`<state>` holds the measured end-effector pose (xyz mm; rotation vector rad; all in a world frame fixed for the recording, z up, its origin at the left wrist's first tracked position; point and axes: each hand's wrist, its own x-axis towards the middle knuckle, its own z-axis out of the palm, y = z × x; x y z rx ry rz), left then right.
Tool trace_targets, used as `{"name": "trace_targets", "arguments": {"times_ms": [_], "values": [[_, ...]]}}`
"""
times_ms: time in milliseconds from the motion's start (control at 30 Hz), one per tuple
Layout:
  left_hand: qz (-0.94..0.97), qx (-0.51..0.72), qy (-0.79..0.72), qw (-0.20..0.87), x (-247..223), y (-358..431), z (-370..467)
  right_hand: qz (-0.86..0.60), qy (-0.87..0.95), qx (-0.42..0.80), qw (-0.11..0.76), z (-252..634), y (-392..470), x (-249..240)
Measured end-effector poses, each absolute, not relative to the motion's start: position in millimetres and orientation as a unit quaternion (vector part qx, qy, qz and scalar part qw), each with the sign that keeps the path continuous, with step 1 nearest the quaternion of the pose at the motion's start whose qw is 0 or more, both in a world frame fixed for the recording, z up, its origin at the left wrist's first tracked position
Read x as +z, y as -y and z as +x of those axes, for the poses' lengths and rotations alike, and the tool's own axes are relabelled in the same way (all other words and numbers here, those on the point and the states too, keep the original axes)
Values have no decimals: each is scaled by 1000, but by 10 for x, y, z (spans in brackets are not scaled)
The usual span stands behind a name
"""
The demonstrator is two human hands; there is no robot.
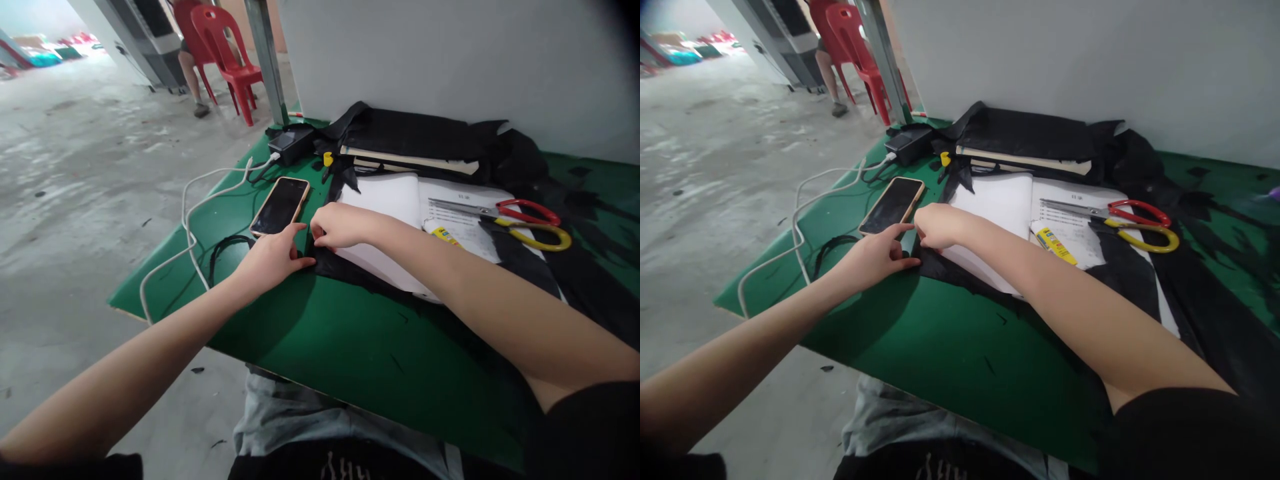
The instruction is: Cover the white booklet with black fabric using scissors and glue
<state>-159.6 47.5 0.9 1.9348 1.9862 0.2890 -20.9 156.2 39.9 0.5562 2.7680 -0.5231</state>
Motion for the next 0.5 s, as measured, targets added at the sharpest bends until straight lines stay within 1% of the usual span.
{"name": "trace_targets", "arguments": {"times_ms": [200, 400, 500], "values": [[691, 145, -684, 183, -71, -386, -1636, 207, -952, -103, 200, -253, -1448, 493], [703, 169, -662, 195, -106, -341, -1671, 207, -956, -112, 176, -249, -1467, 465], [708, 177, -656, 192, -110, -338, -1675, 208, -954, -108, 187, -259, -1458, 477]]}}
